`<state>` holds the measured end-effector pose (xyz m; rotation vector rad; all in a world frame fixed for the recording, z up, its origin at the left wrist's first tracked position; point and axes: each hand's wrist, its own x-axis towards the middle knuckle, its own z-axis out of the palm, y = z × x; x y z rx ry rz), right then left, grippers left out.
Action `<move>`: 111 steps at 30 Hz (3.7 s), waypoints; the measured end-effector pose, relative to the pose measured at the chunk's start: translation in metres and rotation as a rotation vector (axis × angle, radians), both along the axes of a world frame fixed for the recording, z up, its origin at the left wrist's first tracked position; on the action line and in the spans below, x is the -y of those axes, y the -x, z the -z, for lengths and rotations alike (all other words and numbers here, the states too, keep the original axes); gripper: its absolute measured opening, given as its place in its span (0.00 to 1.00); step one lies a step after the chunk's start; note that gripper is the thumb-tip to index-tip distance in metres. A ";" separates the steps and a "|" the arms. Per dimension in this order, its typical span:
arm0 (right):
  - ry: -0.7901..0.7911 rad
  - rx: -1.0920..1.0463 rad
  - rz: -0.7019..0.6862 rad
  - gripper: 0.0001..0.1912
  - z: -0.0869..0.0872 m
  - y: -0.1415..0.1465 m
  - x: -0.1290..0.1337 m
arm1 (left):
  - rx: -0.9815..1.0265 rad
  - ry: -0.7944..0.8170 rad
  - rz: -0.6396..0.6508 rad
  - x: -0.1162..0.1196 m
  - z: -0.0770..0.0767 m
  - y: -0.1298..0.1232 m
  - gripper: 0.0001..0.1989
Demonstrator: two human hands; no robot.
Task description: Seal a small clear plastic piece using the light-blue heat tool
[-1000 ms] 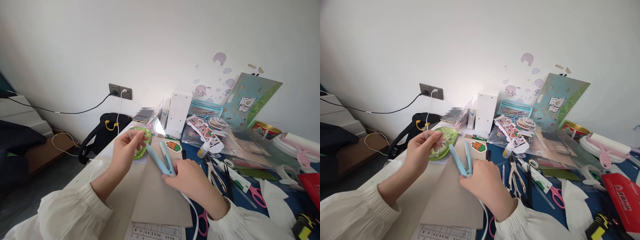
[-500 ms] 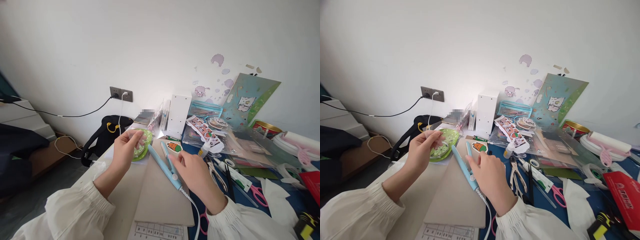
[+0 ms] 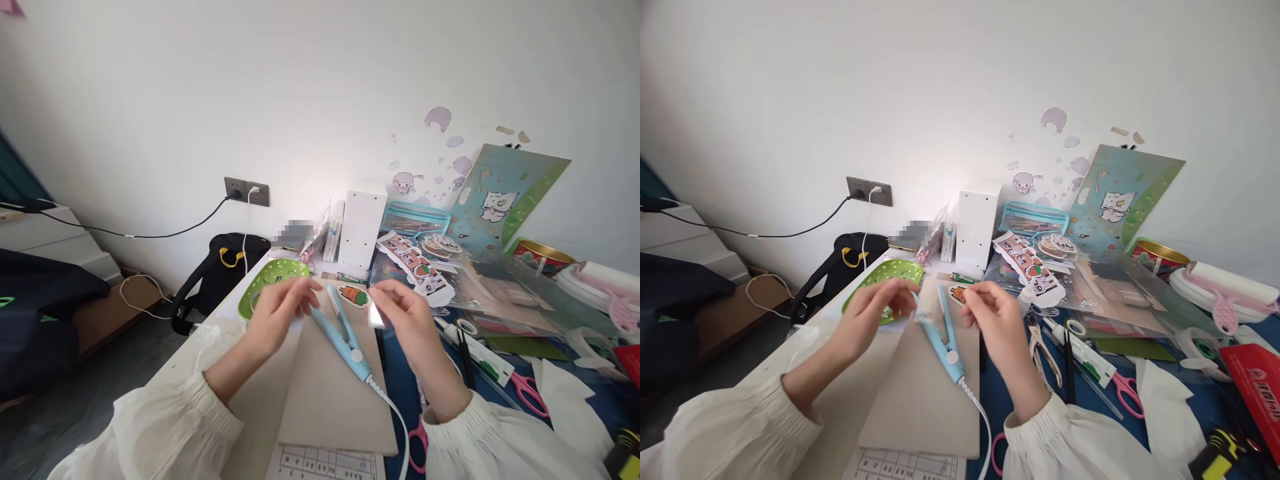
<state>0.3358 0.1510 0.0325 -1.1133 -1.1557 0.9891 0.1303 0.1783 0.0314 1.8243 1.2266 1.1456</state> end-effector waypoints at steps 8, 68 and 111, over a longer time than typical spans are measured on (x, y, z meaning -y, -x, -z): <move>-0.008 -0.174 0.151 0.15 0.011 -0.017 -0.017 | -0.668 0.123 -0.542 -0.057 0.006 0.075 0.11; 0.018 -0.048 -0.157 0.14 0.010 0.009 -0.002 | 0.355 0.496 0.322 -0.005 0.002 -0.003 0.14; 0.307 -0.545 -0.362 0.32 0.005 0.018 0.000 | 0.768 0.082 -0.496 -0.041 0.003 0.036 0.07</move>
